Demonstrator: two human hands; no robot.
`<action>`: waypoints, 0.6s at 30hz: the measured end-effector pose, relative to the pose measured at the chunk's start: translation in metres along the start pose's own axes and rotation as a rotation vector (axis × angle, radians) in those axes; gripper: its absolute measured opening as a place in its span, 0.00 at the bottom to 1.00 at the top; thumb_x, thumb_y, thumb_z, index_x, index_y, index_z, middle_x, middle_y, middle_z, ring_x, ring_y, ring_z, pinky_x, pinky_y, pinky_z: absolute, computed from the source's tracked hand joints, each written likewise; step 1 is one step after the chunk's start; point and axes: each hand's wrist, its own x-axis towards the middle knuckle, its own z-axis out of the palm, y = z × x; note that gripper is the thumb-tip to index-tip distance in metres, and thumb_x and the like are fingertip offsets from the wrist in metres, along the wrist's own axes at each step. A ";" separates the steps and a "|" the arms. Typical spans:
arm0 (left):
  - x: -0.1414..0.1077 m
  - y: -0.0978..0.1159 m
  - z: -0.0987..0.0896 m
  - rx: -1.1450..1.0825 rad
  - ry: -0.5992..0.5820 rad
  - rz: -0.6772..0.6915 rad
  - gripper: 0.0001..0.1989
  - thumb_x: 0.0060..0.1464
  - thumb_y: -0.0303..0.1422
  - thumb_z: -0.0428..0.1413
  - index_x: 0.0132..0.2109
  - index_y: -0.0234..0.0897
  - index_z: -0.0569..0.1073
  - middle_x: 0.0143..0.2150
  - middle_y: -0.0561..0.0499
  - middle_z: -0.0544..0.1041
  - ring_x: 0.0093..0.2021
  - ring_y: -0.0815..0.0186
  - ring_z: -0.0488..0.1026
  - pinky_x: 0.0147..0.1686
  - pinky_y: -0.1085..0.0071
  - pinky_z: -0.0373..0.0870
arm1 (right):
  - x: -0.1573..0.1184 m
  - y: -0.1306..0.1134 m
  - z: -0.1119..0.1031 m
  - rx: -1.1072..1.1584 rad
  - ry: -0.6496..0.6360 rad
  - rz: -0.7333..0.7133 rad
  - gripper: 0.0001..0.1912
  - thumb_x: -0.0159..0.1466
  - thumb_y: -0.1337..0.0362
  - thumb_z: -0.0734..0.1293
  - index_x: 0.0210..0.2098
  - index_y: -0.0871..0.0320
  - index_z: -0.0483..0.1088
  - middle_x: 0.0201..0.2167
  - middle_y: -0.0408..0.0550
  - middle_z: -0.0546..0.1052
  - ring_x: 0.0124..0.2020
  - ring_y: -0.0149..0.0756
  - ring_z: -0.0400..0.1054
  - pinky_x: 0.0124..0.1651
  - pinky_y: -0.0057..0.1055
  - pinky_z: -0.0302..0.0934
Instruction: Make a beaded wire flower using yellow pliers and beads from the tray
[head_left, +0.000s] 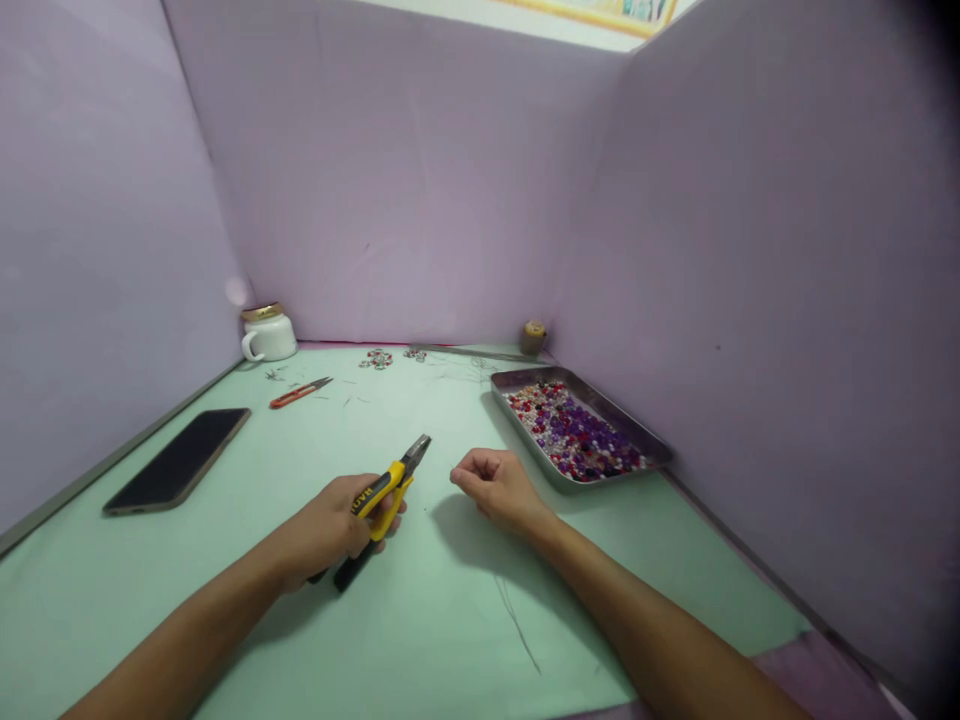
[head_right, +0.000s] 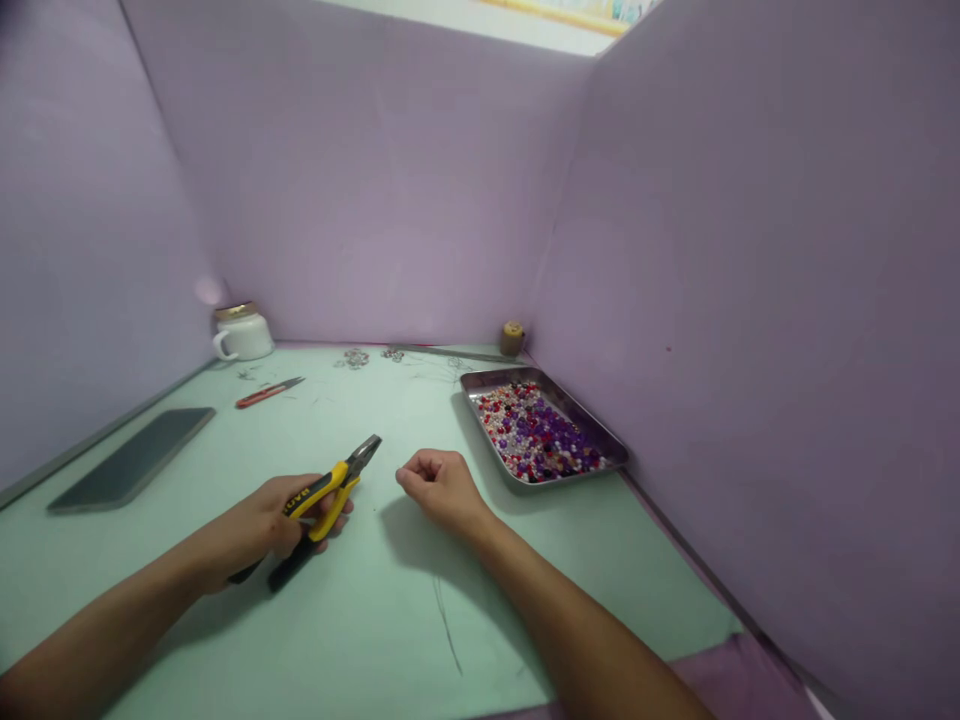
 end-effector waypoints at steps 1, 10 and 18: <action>0.001 -0.001 -0.001 -0.012 0.006 -0.012 0.13 0.28 0.20 0.44 0.26 0.38 0.61 0.31 0.52 0.69 0.30 0.65 0.65 0.32 0.67 0.64 | 0.002 0.001 0.000 0.002 -0.005 0.006 0.09 0.52 0.64 0.63 0.18 0.59 0.62 0.11 0.36 0.57 0.13 0.23 0.50 0.17 0.22 0.44; 0.006 -0.003 -0.012 -0.152 0.000 -0.093 0.11 0.33 0.19 0.48 0.27 0.37 0.64 0.32 0.52 0.70 0.32 0.66 0.65 0.34 0.66 0.65 | 0.021 0.006 0.008 -0.019 -0.094 0.068 0.09 0.53 0.63 0.63 0.19 0.59 0.63 0.11 0.36 0.58 0.13 0.22 0.50 0.17 0.22 0.43; 0.024 -0.011 -0.028 -0.483 0.065 -0.151 0.11 0.32 0.19 0.53 0.27 0.35 0.67 0.34 0.47 0.71 0.35 0.60 0.68 0.32 0.64 0.66 | 0.052 0.007 0.007 0.072 -0.130 0.148 0.10 0.53 0.62 0.63 0.19 0.60 0.63 0.11 0.34 0.57 0.11 0.21 0.50 0.15 0.21 0.44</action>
